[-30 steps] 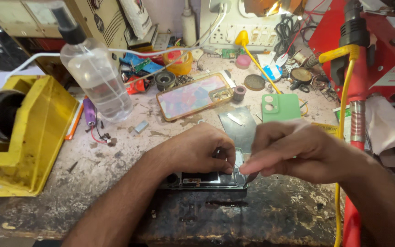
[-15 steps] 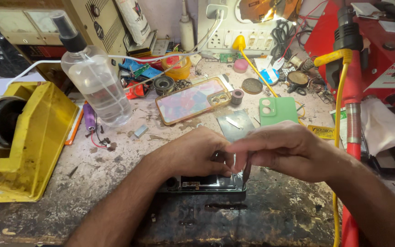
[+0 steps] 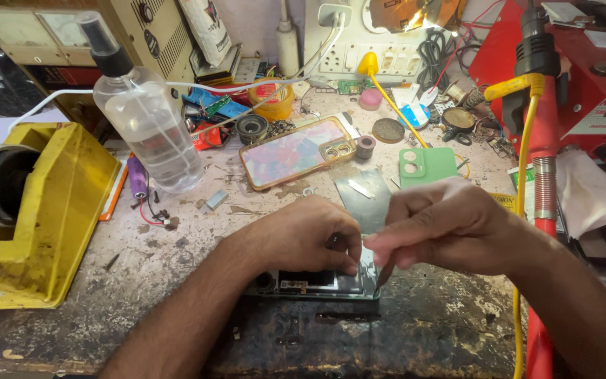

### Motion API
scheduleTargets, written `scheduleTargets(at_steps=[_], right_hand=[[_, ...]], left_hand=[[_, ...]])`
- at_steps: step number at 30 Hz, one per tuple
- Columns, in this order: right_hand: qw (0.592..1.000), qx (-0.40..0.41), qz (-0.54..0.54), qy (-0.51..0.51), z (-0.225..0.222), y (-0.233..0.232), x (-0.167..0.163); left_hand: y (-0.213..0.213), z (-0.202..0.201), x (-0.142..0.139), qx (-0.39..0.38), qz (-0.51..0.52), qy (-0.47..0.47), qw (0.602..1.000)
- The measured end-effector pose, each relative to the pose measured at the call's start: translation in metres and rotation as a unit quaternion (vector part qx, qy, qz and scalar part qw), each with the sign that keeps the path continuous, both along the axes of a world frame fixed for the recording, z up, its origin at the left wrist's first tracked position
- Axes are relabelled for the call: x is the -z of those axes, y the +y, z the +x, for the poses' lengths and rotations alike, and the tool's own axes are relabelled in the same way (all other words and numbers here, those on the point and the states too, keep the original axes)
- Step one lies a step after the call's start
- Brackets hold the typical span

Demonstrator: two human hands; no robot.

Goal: The person removes the green back cover from a smartphone, then uses a small metal tool to scrape adhesive residue from the phone's internal frame. The back cover is set aside and the phone remains open on the workbench.

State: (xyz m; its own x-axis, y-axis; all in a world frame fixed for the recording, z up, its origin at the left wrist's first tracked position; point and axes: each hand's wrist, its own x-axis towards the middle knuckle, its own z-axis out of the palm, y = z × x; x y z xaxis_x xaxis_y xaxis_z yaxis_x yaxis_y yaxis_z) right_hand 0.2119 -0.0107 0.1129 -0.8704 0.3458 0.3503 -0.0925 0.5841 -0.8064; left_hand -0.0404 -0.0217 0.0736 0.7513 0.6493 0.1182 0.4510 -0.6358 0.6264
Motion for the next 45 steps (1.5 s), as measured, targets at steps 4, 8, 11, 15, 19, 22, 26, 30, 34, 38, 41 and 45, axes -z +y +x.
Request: scheduleTargets(at_steps=[4,8,11,15,19,22,26,30,34,38,41,45], right_hand=[[1.000,-0.002,0.006,0.016,-0.008,-0.002,-0.002],[0.998,-0.059,0.010,0.008,-0.002,-0.009,-0.008],[0.997,-0.066,-0.010,-0.033,0.001,-0.010,-0.010],[0.991,-0.104,-0.057,0.054,0.000,-0.013,-0.007],[0.995,-0.065,-0.079,-0.013,-0.001,-0.013,-0.006],[0.997,-0.072,-0.024,0.026,-0.002,-0.010,-0.003],[1.000,-0.004,-0.001,-0.022,-0.001,-0.004,-0.001],[0.997,-0.030,-0.002,0.073,-0.003,-0.002,0.005],[0.999,-0.002,0.025,0.047,-0.006,0.000,0.005],[0.998,-0.027,-0.025,0.041,-0.005,0.000,0.005],[0.998,-0.042,-0.007,0.051,-0.002,0.001,0.006],[0.999,-0.027,0.005,0.045,0.000,0.002,0.006]], left_hand=[[-0.002,0.001,0.000,-0.011,-0.027,-0.005,1.000],[-0.001,0.002,0.002,-0.019,-0.044,-0.008,0.999],[0.001,0.003,0.003,-0.005,-0.032,-0.023,0.999],[-0.001,0.001,0.000,0.004,0.000,-0.004,1.000],[-0.006,-0.003,-0.007,0.054,0.035,0.015,0.998],[-0.009,-0.001,-0.007,0.033,0.065,0.064,0.995],[-0.007,-0.001,-0.005,0.043,0.075,0.048,0.995],[-0.003,-0.004,-0.002,0.031,0.072,0.020,0.997],[-0.002,-0.004,-0.002,0.018,0.064,0.037,0.997],[-0.003,-0.005,-0.003,0.016,0.045,0.032,0.998],[-0.002,-0.005,-0.002,0.016,0.043,0.029,0.999],[-0.002,-0.005,-0.001,0.022,0.054,0.022,0.998]])
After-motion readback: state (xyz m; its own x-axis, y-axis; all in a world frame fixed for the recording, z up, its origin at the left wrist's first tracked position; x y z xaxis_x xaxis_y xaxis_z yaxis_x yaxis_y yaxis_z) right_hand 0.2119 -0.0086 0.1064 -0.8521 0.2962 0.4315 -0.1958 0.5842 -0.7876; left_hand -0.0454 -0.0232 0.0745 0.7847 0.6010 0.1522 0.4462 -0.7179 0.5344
